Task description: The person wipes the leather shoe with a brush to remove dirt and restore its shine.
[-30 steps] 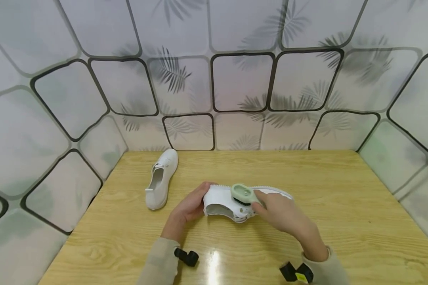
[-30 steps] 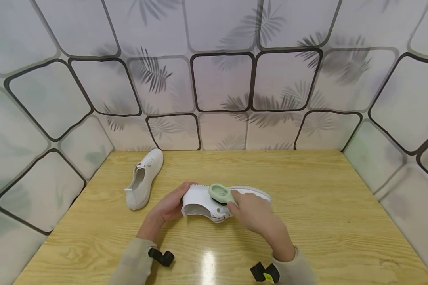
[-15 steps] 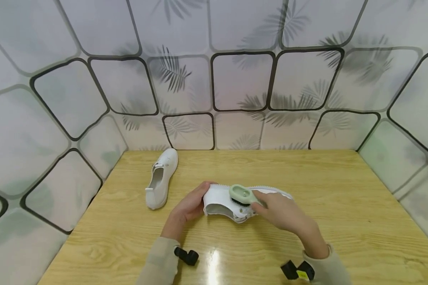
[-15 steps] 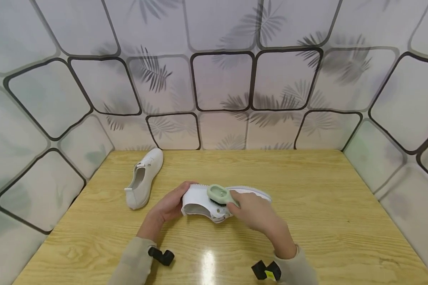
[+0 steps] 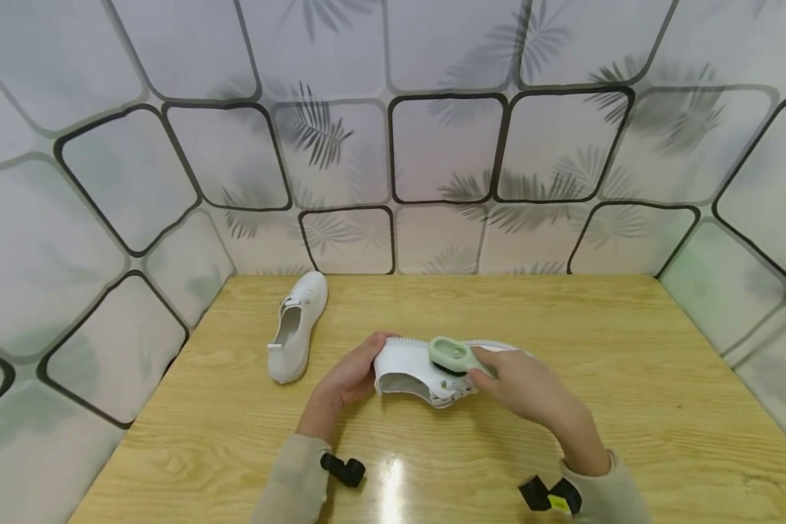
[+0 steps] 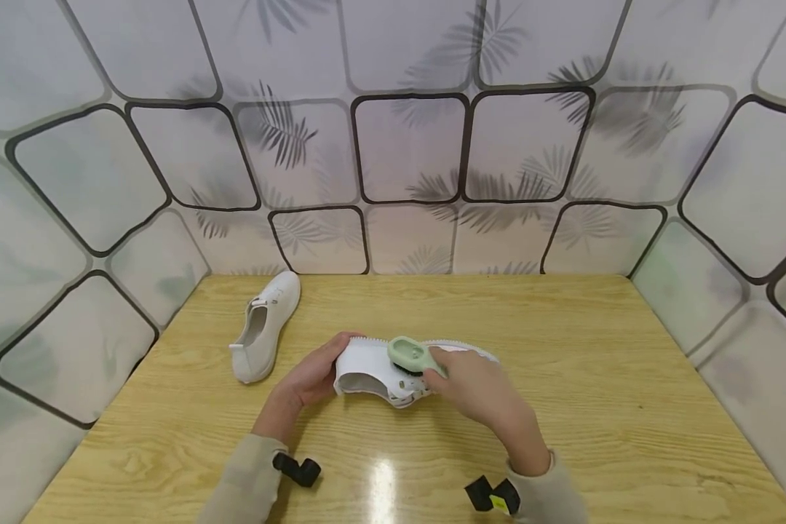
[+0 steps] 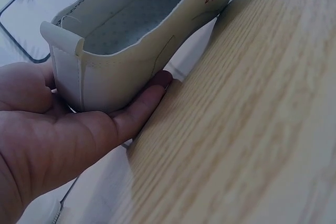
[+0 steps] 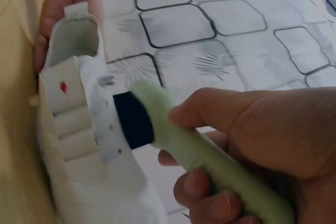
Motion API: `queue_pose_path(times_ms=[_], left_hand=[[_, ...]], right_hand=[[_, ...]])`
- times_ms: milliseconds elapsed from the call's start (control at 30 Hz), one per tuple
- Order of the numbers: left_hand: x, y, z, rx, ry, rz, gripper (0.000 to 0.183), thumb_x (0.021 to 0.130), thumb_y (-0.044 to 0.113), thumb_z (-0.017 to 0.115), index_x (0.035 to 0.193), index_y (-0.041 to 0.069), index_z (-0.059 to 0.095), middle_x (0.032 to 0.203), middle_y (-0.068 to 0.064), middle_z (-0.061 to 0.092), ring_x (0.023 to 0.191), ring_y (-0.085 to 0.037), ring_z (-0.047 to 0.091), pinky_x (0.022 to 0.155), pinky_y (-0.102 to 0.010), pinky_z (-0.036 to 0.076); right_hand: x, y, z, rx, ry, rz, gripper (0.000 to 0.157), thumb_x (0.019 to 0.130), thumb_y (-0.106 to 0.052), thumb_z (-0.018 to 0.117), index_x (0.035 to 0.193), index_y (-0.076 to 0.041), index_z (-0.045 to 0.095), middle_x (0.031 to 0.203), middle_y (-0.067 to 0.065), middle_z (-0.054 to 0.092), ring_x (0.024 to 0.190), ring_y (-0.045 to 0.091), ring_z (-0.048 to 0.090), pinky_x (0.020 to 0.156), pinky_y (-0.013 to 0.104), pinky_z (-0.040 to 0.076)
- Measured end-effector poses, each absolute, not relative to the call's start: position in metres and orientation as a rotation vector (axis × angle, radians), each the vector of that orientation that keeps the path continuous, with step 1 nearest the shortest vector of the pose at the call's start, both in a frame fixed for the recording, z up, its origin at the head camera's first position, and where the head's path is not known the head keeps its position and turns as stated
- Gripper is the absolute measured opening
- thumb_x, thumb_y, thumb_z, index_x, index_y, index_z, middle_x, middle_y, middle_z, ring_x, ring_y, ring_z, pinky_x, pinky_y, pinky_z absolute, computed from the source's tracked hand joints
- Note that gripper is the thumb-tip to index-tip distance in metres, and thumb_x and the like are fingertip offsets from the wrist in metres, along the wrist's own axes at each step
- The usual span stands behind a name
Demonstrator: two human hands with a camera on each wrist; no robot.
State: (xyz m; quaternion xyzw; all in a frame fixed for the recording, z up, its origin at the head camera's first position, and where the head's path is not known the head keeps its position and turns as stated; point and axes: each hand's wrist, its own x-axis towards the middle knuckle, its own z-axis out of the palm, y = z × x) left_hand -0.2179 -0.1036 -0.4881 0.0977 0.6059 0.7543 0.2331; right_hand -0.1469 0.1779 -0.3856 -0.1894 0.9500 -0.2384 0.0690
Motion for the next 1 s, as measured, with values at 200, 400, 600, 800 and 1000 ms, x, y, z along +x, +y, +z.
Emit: queue_pose_path(times_ms=[200,400,600,800,1000], left_hand=[[-0.217,-0.104,-0.487,0.273,1.631,2.099,0.040,0.110,0.038,0.025,0.133,0.011,0.044,0.119,-0.001,0.054,0.106,-0.014,0.054,0.088,-0.029,0.047],[-0.218,-0.102,-0.487,0.264,1.634,2.079,0.039,0.110,0.037,0.025,0.134,0.011,0.042,0.121,-0.003,0.052,0.106,-0.015,0.055,0.088,-0.030,0.048],[-0.218,-0.103,-0.485,0.256,1.668,2.075,0.041,0.110,0.037,0.025,0.135,0.009,0.041,0.123,-0.004,0.051,0.108,-0.015,0.054,0.090,-0.030,0.047],[-0.217,-0.104,-0.485,0.261,1.642,2.078,0.039,0.111,0.036,0.024,0.134,0.010,0.042,0.120,-0.002,0.053,0.105,-0.014,0.055,0.088,-0.029,0.048],[-0.217,-0.103,-0.484,0.247,1.637,2.074,0.041,0.111,0.036,0.024,0.137,0.009,0.041,0.123,-0.004,0.052,0.106,-0.015,0.055,0.088,-0.029,0.048]], right_hand=[[-0.148,0.176,-0.387,-0.548,2.976,-0.586,0.053,0.104,-0.033,0.050,0.146,0.001,0.046,0.135,0.021,0.059,0.102,0.034,0.066,0.076,0.047,0.054],[-0.148,0.172,-0.388,-0.605,2.834,-0.725,0.052,0.103,-0.033,0.053,0.145,-0.002,0.048,0.118,0.016,0.069,0.056,0.015,0.048,0.061,0.035,0.044],[-0.148,0.178,-0.383,-0.533,2.921,-0.626,0.051,0.104,-0.032,0.051,0.145,-0.001,0.048,0.135,0.019,0.060,0.097,0.031,0.067,0.078,0.046,0.052],[-0.152,0.164,-0.392,-0.616,2.865,-0.707,0.053,0.104,-0.033,0.051,0.146,-0.001,0.046,0.135,0.019,0.060,0.077,0.019,0.063,0.069,0.038,0.050],[-0.149,0.172,-0.384,-0.538,2.894,-0.682,0.049,0.101,-0.031,0.053,0.143,-0.006,0.052,0.124,0.013,0.067,0.056,0.014,0.041,0.051,0.030,0.033]])
